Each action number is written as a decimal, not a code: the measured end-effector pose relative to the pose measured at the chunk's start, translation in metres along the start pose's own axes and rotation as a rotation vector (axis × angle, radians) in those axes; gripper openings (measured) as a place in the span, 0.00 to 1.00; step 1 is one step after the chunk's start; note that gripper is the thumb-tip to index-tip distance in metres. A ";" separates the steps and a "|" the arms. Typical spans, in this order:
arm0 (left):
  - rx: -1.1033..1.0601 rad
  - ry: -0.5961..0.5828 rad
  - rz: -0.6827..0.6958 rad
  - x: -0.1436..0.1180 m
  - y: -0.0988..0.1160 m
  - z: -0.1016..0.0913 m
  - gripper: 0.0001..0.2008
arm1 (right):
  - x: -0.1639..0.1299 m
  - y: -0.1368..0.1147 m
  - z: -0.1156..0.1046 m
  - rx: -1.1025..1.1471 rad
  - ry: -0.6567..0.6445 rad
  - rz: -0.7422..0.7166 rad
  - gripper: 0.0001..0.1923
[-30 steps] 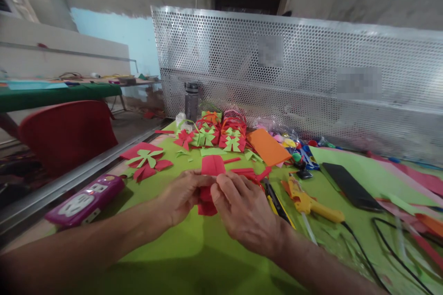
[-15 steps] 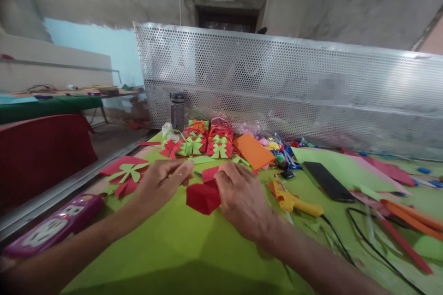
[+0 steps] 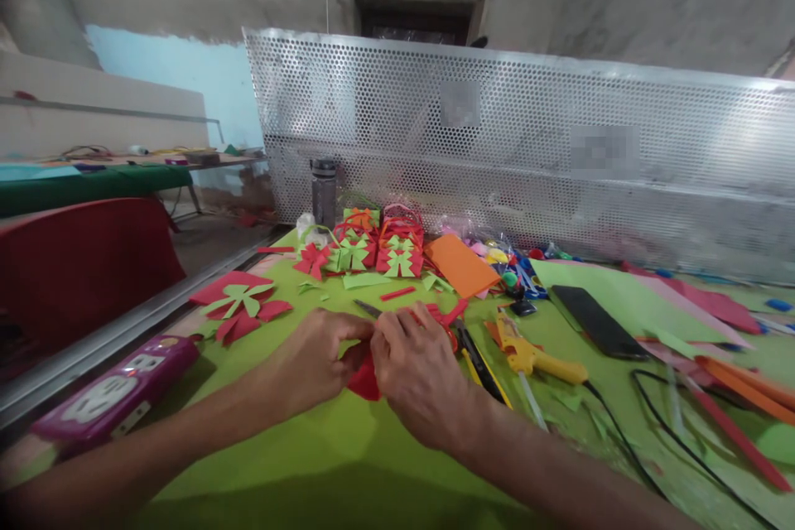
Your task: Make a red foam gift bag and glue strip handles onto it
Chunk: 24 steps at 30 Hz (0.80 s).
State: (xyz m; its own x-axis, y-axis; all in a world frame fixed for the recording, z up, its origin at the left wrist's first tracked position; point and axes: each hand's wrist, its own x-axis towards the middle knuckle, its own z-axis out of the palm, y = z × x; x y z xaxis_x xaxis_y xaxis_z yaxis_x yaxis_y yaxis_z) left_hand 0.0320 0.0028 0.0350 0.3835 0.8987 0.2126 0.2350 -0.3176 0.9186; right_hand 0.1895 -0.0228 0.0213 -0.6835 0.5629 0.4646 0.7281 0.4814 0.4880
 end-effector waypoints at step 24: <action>0.118 0.135 0.095 0.007 -0.003 -0.017 0.09 | -0.001 0.010 -0.013 0.350 0.160 0.173 0.07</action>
State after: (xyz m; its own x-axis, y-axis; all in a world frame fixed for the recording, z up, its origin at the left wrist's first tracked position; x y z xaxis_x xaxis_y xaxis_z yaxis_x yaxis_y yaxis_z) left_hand 0.0189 0.0154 0.0394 0.2881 0.8927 0.3466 0.3090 -0.4292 0.8487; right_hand 0.1970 -0.0274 0.0358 -0.5286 0.5575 0.6401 0.7877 0.6033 0.1249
